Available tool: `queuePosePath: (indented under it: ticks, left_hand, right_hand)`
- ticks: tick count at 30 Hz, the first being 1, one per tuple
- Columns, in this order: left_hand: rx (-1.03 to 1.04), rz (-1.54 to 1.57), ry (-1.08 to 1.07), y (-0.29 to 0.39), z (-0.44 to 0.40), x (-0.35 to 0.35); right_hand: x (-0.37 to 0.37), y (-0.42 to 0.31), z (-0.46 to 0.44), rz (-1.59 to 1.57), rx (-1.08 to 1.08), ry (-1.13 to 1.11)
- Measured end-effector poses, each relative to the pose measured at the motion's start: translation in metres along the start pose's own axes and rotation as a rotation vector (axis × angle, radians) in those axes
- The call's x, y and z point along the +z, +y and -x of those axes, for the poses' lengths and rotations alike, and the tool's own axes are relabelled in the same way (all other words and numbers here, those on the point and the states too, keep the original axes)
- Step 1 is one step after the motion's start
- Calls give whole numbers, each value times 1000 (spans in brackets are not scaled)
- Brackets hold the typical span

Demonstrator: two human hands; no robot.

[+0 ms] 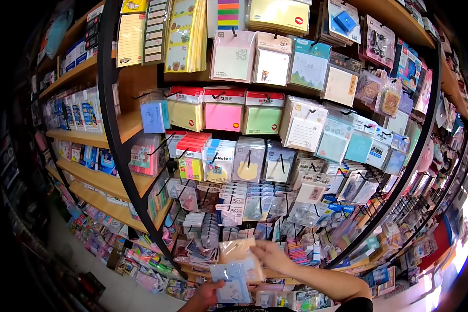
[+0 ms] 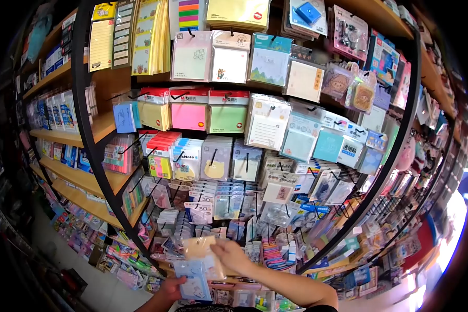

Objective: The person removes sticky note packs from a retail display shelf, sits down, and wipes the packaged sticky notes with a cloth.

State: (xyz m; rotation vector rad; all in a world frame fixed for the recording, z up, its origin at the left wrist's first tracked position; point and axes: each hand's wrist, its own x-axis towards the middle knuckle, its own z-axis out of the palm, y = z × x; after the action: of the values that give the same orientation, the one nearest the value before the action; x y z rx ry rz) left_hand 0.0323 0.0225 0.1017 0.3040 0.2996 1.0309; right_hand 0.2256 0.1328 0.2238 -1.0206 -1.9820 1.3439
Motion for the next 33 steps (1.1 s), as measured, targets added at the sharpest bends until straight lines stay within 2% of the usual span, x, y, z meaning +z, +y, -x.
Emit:
queuePosePath:
  ticks: [1,2,5,8,10,13,17,20,23,26,29,33]
  left_hand:
    - [-4,18,-48,-1,-1,5]
    - [-8,34,-99,-1,-3,8]
    - [-54,-16,-20,-12,1,-41]
    - [19,-95,110,-16,18,-29]
    - [60,-145,187,-17,25,-10]
    - [92,-203,283,-15,32,7]
    - [111,-249,289,-19,38,9]
    - [119,-251,280,-20,42,5]
    - [114,-253,281,-21,44,4]
    - [116,-260,273,-22,44,2]
    - [115,-269,265,-22,43,2]
    - [119,-284,259,-22,43,1]
  right_hand:
    - [-7,-3,-2,-24,-55,126]
    - [-21,-12,-5,-97,90,136]
    - [-55,-42,-14,-197,-17,328]
    - [-99,-64,-32,-251,-112,548]
    - [-127,-94,-45,-255,-264,691]
    - [-159,-148,-52,-248,-345,830]
    - [-207,-145,-92,-54,-587,983]
    - [-201,-153,-88,-107,-507,983]
    - [-190,-154,-78,-151,-531,908]
    - [-192,-156,-82,-87,-625,944]
    - [-200,-159,-92,-179,-581,957]
    - [-210,-149,-110,-11,-551,1080]
